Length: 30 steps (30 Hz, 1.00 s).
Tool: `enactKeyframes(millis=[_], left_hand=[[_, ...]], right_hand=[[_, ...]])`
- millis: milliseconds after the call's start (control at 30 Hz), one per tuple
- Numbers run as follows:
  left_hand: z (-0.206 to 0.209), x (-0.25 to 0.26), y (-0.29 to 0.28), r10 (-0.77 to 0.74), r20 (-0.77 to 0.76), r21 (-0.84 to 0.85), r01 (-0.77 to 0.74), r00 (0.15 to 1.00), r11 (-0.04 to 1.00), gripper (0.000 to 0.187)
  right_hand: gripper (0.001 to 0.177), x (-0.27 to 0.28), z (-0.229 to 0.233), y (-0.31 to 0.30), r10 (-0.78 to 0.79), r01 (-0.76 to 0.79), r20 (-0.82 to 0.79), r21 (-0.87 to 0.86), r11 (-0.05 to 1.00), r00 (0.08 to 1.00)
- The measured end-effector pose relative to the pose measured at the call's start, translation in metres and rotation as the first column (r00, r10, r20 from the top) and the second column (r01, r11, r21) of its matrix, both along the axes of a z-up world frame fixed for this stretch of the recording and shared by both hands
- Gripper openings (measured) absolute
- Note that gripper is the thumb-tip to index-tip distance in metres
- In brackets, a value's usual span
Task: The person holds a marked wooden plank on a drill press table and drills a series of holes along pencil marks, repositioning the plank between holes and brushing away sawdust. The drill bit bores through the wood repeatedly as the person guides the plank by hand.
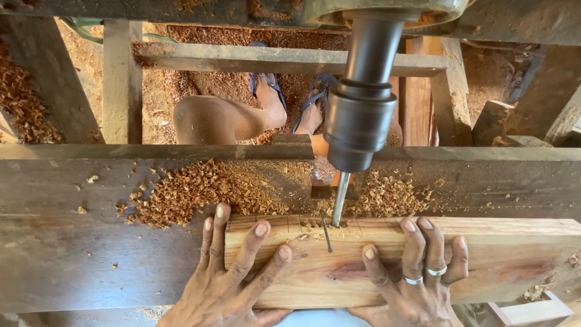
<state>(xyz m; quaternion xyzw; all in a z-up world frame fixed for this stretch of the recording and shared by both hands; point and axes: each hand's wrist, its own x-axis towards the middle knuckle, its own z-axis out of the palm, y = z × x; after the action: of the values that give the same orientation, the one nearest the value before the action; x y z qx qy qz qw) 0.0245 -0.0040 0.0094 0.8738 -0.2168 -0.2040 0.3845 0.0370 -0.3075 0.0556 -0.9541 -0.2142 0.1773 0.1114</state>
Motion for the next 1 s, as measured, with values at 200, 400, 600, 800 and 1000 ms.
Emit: enactKeyframes(millis=[200, 400, 600, 800, 1000], left_hand=[[-0.002, 0.001, 0.0, -0.001, 0.003, -0.002, 0.001, 1.0, 1.0, 0.109], [-0.004, 0.003, 0.001, -0.02, 0.002, -0.006, 0.02, 1.0, 1.0, 0.107], [-0.006, 0.007, 0.0, -0.038, -0.015, -0.006, 0.038, 0.999, 0.999, 0.106], [0.001, 0.01, -0.003, -0.013, 0.008, -0.014, 0.013, 1.0, 1.0, 0.106], [0.024, 0.008, -0.005, 0.008, 0.031, -0.003, -0.008, 0.999, 1.0, 0.107]], right_hand=[[0.109, 0.0, 0.001, 0.0, -0.001, 0.0, -0.012, -0.016, 1.0, 1.0], [0.103, -0.001, -0.001, -0.008, 0.035, -0.037, -0.03, -0.057, 0.998, 0.999], [0.098, -0.003, -0.003, -0.012, 0.022, -0.026, -0.055, -0.08, 0.996, 0.998], [0.095, -0.003, 0.003, -0.01, 0.02, -0.02, -0.027, -0.016, 1.0, 0.999], [0.106, 0.0, 0.023, 0.003, -0.055, 0.053, 0.026, 0.065, 0.996, 0.998]])
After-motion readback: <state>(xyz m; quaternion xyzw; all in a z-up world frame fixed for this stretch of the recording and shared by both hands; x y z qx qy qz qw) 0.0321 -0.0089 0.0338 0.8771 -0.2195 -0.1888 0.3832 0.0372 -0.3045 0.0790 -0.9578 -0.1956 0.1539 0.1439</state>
